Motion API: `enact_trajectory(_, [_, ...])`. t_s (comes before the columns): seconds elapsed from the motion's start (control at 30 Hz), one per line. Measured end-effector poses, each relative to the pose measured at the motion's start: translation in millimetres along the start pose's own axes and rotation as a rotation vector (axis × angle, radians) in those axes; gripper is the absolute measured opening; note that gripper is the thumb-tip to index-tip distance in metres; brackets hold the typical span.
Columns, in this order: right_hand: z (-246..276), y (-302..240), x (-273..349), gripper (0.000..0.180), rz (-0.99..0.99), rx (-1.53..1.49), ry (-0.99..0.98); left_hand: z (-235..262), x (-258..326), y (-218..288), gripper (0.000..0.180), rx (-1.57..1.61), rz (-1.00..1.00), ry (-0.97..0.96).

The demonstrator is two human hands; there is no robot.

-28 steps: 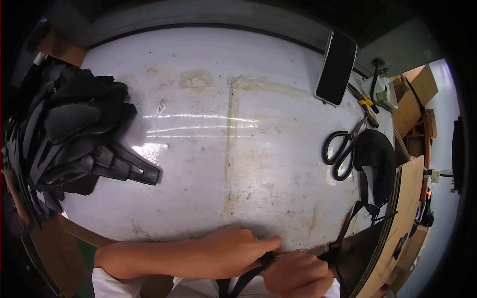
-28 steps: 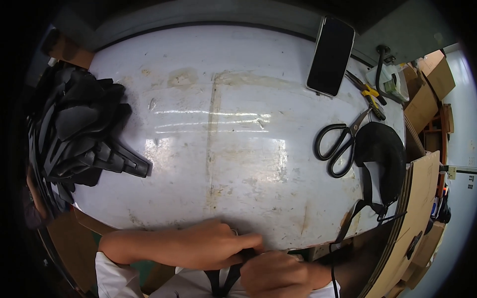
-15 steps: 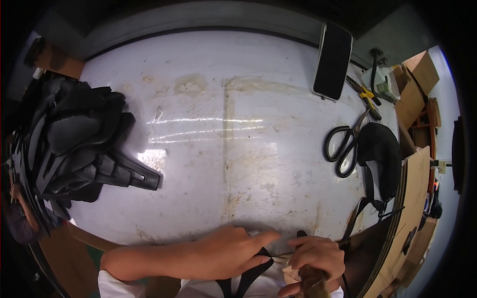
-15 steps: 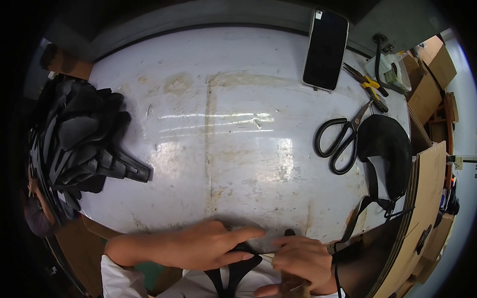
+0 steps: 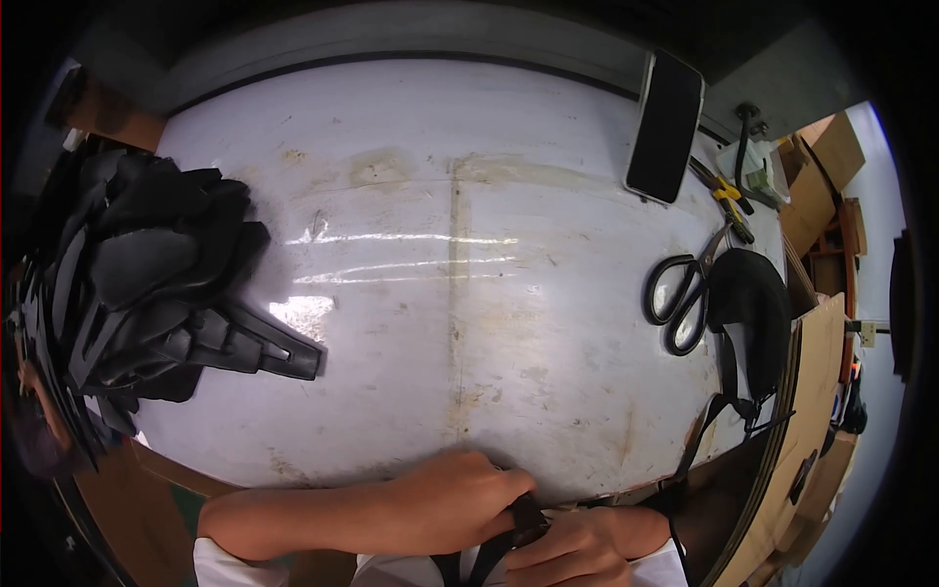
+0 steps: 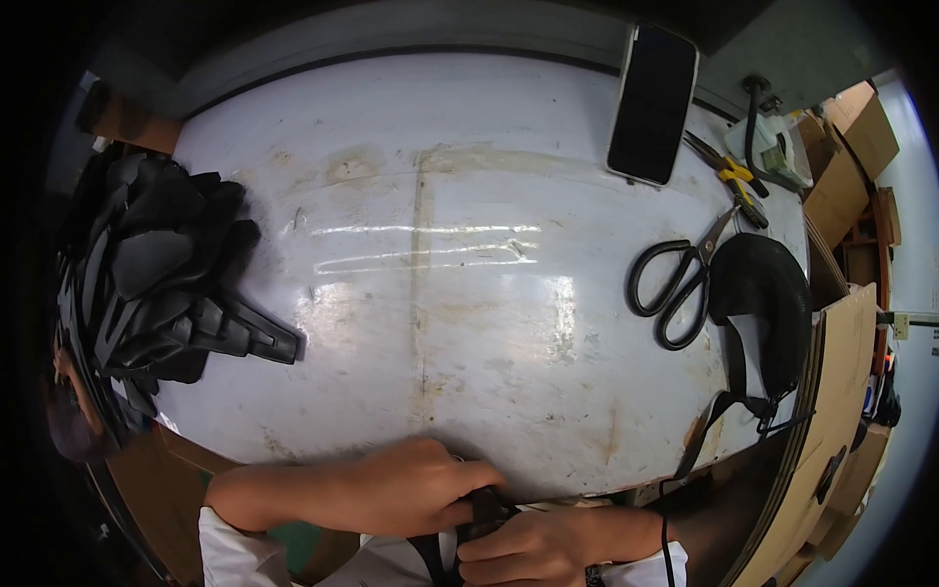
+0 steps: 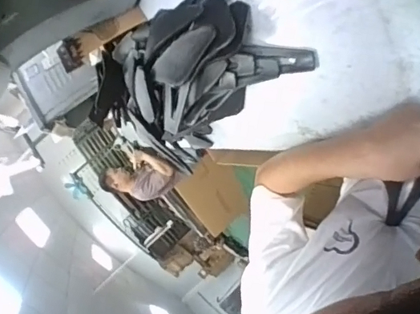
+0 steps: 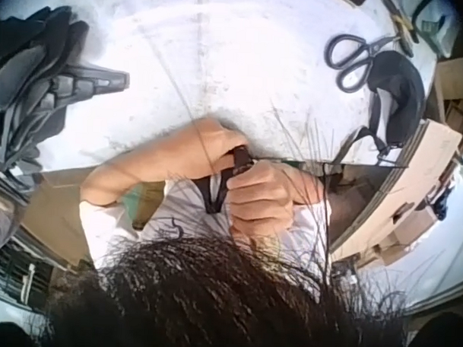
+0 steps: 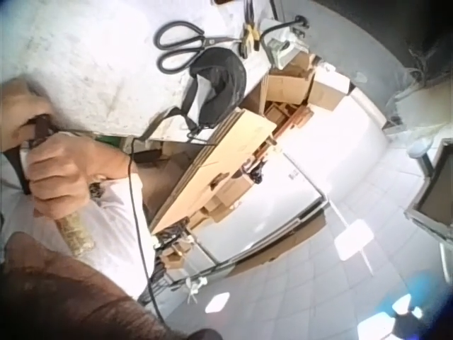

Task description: Assembling and finishing bicycle saddles by applying covers and smoothing edges using a specialized tool.

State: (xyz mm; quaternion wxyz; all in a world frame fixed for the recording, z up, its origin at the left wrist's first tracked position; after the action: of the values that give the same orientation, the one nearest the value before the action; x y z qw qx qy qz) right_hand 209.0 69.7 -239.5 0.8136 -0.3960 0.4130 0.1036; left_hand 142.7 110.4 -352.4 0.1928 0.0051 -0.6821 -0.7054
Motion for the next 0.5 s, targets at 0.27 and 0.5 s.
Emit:
enact_trajectory(0.27, [34.0,46.1,31.0,0.02,-0.415,-0.535,0.396,0.7,1.9,1.8,0.014,0.055,-0.021,-0.001])
enact_trajectory(0.5, [17.2,-1.5,12.9,0.015,-0.039,-0.171,0.093,-6.0,2.7,-4.7,0.015,0.061,0.041,-0.099])
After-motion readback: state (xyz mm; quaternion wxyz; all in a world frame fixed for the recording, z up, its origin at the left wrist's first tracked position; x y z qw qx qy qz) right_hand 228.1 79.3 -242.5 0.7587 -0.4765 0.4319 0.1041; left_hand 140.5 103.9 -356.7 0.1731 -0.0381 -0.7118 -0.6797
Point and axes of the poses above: each hand's wrist, its own x-axis away from the middle knuckle, its own z-axis out of the back of the hand, y = z × x, the point moved 9 cm from there along -x, towards the middle knuckle, and after that the axes turned 14 degrees about -y, right-handed, at the moved point
